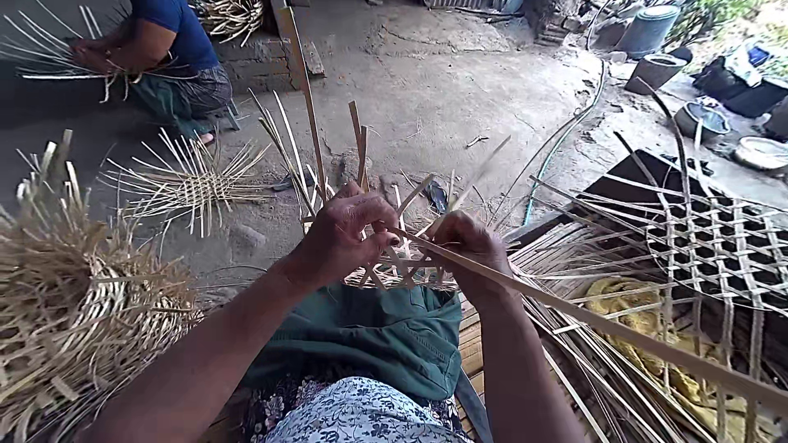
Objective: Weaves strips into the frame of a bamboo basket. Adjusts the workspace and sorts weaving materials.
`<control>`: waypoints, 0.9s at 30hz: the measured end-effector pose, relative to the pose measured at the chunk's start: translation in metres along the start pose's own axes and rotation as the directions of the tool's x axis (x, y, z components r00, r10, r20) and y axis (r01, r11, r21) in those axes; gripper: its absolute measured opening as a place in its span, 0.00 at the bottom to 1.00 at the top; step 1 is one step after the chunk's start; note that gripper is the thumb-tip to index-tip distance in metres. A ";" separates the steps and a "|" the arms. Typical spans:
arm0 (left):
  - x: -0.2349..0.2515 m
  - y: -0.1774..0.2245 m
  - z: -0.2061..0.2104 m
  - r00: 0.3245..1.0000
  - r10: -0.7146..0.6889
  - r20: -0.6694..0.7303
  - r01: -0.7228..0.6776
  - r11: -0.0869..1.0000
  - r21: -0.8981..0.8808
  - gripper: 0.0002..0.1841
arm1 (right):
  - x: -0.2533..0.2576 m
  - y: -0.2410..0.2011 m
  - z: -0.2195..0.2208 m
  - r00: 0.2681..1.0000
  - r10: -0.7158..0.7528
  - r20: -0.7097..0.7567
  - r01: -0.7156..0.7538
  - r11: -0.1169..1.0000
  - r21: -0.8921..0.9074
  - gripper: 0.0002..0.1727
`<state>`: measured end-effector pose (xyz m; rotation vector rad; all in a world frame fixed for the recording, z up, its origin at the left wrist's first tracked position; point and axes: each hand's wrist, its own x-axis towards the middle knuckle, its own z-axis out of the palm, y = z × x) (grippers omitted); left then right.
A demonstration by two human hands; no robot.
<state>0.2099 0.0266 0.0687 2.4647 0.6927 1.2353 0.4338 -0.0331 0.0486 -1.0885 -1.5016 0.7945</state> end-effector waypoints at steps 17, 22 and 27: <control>0.004 0.008 -0.017 0.925 -0.350 0.146 0.379 0.844 -0.380 0.08 | 0.004 -0.016 -0.004 0.981 -0.132 0.146 0.196 0.714 -0.672 0.19; 0.001 0.013 -0.011 0.995 -0.076 -0.071 0.071 0.995 -0.067 0.16 | 0.013 -0.019 0.002 0.993 -0.039 0.110 0.105 0.709 -0.697 0.23; 0.020 0.002 -0.003 0.951 0.095 0.294 -0.223 0.870 0.440 0.23 | 0.017 -0.010 0.018 0.972 -0.232 0.022 0.208 0.821 -0.532 0.07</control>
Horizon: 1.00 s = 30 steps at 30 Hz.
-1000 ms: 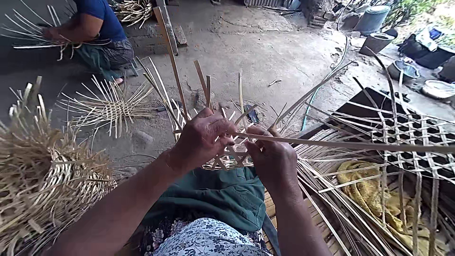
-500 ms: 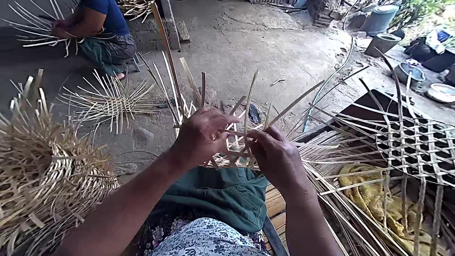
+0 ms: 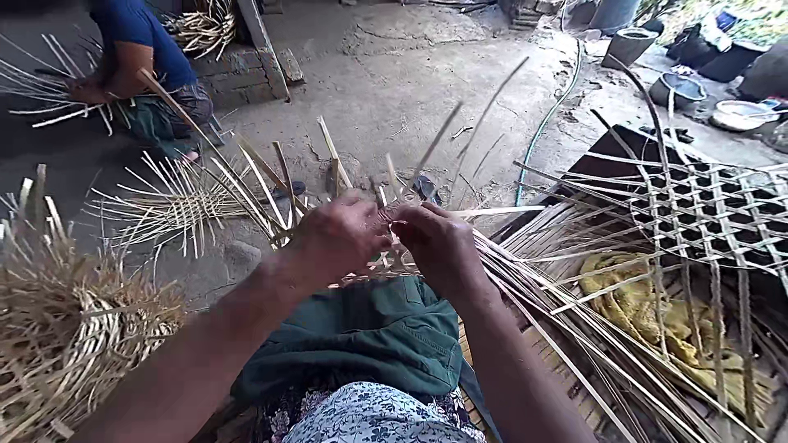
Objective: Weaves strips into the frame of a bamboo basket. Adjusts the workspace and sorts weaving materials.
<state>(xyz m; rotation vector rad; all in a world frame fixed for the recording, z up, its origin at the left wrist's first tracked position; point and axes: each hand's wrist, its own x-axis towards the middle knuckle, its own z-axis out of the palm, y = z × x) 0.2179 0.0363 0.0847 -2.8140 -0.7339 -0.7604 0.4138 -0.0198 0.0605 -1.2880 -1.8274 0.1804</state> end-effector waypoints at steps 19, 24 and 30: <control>-0.071 -0.016 0.010 0.892 -0.348 -0.289 0.255 0.915 -0.314 0.08 | -0.017 -0.013 0.026 0.984 -0.177 -0.026 0.171 0.889 0.425 0.05; -0.062 -0.006 0.012 0.930 -0.256 -0.262 0.278 0.960 0.047 0.11 | -0.041 -0.047 0.035 0.978 -0.188 -0.094 0.166 0.965 -0.205 0.18; -0.048 0.001 -0.025 0.848 -0.529 0.023 0.477 0.745 -0.466 0.21 | -0.036 -0.049 0.015 0.995 -0.096 0.031 0.101 0.943 -0.317 0.14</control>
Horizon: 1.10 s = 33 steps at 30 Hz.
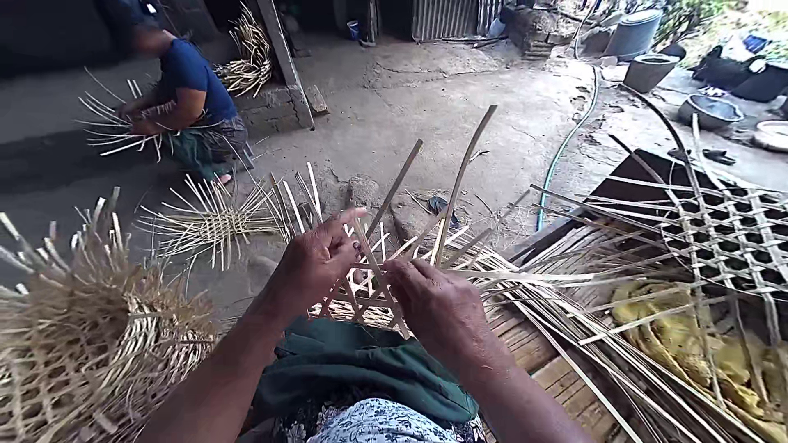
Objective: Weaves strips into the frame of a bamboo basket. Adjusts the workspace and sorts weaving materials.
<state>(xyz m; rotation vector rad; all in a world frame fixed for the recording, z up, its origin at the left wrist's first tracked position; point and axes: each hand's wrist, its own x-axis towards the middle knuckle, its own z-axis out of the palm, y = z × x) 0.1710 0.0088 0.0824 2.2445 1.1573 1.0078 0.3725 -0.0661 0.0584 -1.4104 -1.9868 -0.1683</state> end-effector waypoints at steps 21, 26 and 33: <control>0.031 -0.008 -0.020 0.858 0.504 0.096 -0.499 0.774 0.390 0.18 | 0.013 0.031 0.008 0.976 0.215 -0.045 -0.177 0.892 0.415 0.09; 0.006 0.008 0.017 0.888 0.428 -0.170 -0.363 0.878 0.313 0.17 | 0.018 0.027 0.007 0.937 0.289 -0.196 -0.197 0.901 0.387 0.17; 0.000 -0.003 0.043 0.926 0.334 -0.178 -0.302 0.935 0.183 0.12 | 0.010 0.022 0.002 0.959 0.256 -0.121 -0.245 0.964 0.102 0.23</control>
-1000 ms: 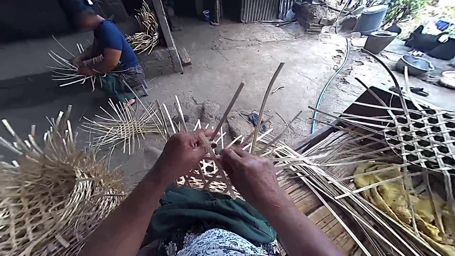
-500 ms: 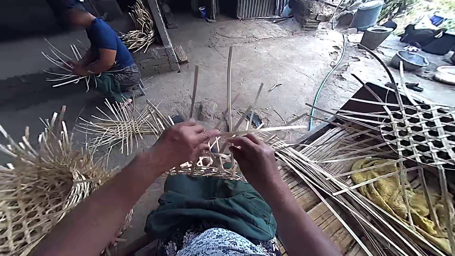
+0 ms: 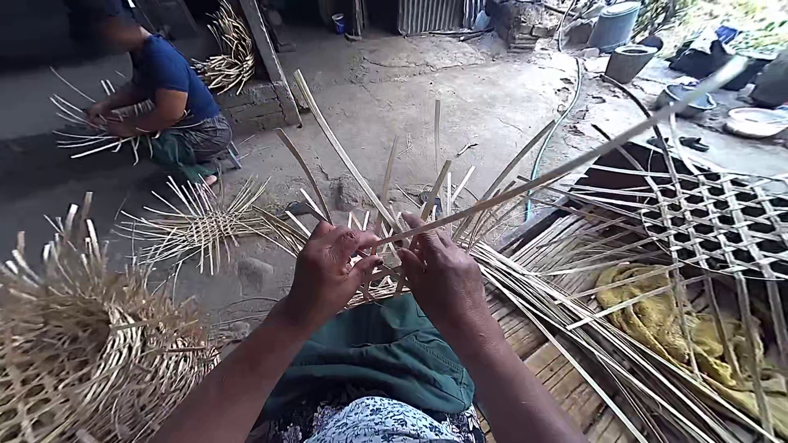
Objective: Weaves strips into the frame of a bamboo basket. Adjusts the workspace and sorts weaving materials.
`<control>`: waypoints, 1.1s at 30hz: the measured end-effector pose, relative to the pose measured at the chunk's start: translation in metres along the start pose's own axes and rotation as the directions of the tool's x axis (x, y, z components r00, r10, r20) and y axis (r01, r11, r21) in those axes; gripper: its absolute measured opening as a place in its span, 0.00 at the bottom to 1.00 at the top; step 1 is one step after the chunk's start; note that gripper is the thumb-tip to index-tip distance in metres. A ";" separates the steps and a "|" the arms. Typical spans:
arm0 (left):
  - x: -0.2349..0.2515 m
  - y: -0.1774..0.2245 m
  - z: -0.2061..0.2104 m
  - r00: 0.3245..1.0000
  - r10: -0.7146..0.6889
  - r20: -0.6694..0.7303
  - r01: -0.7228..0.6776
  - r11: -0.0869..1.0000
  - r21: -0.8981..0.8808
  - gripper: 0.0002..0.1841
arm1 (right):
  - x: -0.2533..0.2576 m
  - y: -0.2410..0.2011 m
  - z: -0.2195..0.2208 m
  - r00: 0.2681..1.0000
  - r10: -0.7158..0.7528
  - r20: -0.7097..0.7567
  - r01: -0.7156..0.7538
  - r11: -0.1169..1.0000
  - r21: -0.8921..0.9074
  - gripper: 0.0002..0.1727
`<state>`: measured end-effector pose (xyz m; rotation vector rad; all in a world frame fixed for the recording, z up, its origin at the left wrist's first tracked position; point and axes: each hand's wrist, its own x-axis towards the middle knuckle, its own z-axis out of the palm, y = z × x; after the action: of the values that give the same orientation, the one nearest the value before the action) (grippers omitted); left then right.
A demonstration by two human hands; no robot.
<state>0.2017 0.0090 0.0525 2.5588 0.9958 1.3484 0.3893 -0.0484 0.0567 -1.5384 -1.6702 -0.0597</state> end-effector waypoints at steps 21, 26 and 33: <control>0.008 -0.005 0.010 1.000 -0.021 0.021 0.020 1.000 0.024 0.11 | 0.028 0.030 -0.006 0.889 0.221 0.401 -0.455 0.323 0.830 0.09; 0.021 -0.008 -0.011 0.920 -0.297 0.256 0.364 0.890 -0.276 0.20 | 0.014 0.027 0.011 0.977 0.152 0.149 -0.209 0.544 0.813 0.05; 0.021 -0.013 -0.014 0.867 -0.425 0.261 0.492 0.637 -0.594 0.06 | 0.009 0.023 0.021 0.994 0.021 0.111 -0.089 0.750 0.656 0.14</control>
<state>0.1927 0.0288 0.0714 1.6802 0.8725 1.1322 0.3978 -0.0241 0.0370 -1.0431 -1.4819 0.5962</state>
